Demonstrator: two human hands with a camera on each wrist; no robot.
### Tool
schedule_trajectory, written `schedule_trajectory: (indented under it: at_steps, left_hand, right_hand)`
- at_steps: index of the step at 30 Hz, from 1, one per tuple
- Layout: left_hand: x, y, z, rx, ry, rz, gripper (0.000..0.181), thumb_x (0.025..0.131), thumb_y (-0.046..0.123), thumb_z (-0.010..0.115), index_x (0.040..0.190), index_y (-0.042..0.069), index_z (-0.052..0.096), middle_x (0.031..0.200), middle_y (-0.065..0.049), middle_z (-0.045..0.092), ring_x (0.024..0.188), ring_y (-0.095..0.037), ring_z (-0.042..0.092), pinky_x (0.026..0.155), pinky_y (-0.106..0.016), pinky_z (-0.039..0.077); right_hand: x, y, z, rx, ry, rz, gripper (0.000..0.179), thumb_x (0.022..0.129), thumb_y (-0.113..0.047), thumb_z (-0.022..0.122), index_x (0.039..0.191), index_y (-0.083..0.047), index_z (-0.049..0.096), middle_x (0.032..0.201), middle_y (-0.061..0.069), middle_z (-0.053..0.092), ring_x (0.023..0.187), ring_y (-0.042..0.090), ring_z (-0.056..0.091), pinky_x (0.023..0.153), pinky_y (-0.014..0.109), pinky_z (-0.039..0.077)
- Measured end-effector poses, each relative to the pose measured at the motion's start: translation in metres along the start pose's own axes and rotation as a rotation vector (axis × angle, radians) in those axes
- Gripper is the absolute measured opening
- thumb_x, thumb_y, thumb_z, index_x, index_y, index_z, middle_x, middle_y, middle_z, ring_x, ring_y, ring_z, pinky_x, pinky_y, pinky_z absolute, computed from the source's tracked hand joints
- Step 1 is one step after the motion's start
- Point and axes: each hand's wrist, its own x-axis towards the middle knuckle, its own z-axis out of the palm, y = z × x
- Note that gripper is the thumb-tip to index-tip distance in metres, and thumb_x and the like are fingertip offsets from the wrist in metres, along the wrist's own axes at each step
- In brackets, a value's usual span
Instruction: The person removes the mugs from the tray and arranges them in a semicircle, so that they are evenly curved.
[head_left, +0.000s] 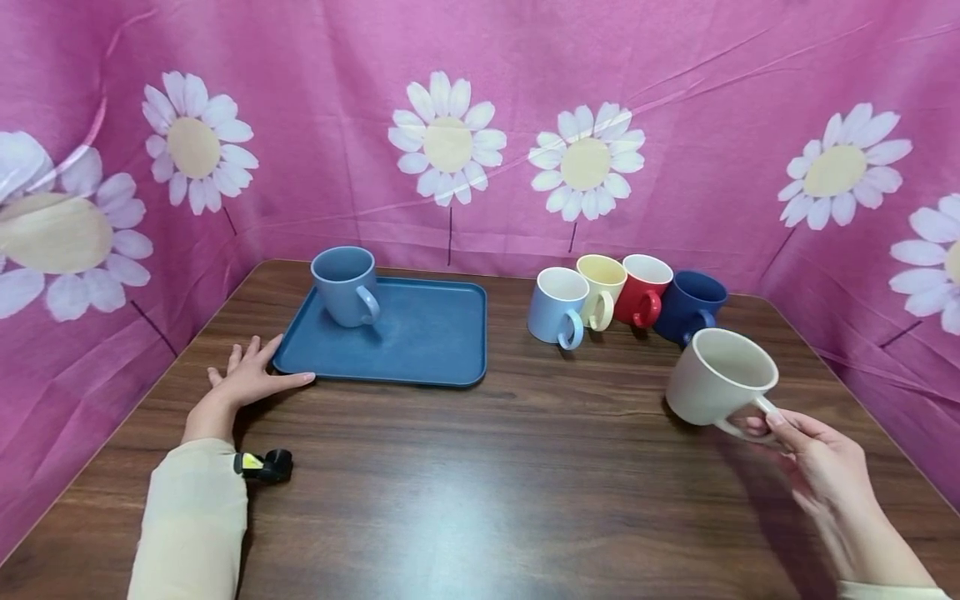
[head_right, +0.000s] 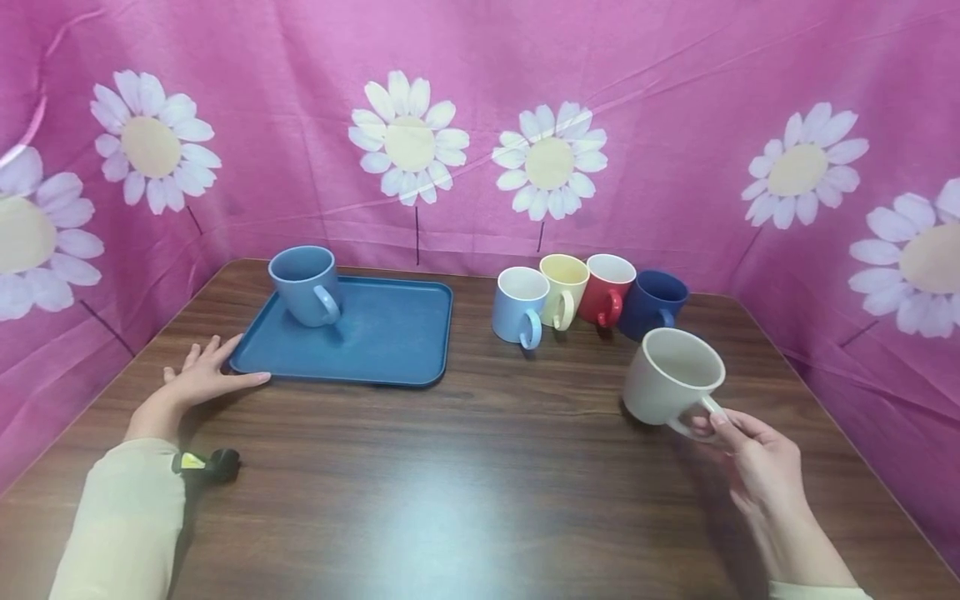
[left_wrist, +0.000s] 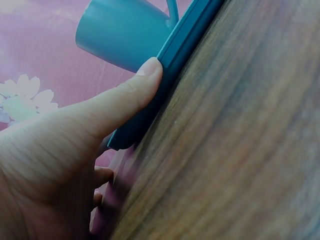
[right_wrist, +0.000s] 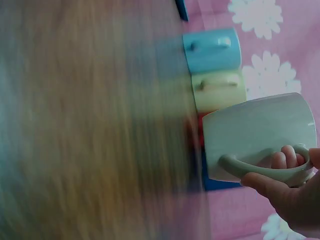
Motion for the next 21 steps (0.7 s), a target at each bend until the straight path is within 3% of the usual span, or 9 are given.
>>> schedule_trajectory:
  at_steps: [7, 14, 21]
  left_hand:
    - [0.001, 0.001, 0.000, 0.001, -0.001, 0.001, 0.101, 0.070, 0.058, 0.058, 0.139, 0.009, 0.003, 0.134, -0.033, -0.010, 0.116, -0.049, -0.020, 0.076, -0.068, -0.017]
    - [0.001, 0.001, 0.001, -0.002, -0.005, -0.004, 0.101, 0.070, 0.058, 0.058, 0.139, 0.008, 0.003, 0.134, -0.033, -0.010, 0.117, -0.049, -0.020, 0.076, -0.068, -0.017]
    - [0.002, -0.001, 0.001, 0.003, -0.001, -0.006, 0.101, 0.070, 0.058, 0.058, 0.139, 0.008, 0.004, 0.134, -0.033, -0.010, 0.117, -0.048, -0.020, 0.076, -0.068, -0.016]
  right_hand:
    - [0.000, -0.019, 0.010, 0.074, 0.174, 0.008, 0.024, 0.086, 0.010, 0.043, 0.080, 0.005, 0.066, 0.070, 0.017, 0.064, 0.067, 0.021, 0.063, 0.058, 0.034, 0.050]
    - [0.010, -0.027, 0.002, 0.009, 0.326, 0.055, 0.022, 0.085, 0.004, 0.050, 0.073, 0.000, 0.068, 0.066, 0.011, 0.064, 0.063, 0.015, 0.063, 0.052, 0.029, 0.050]
    - [0.029, -0.036, 0.006, 0.022, 0.488, 0.078, 0.022, 0.083, 0.002, 0.053, 0.065, -0.002, 0.067, 0.057, 0.009, 0.062, 0.054, 0.016, 0.061, 0.046, 0.028, 0.049]
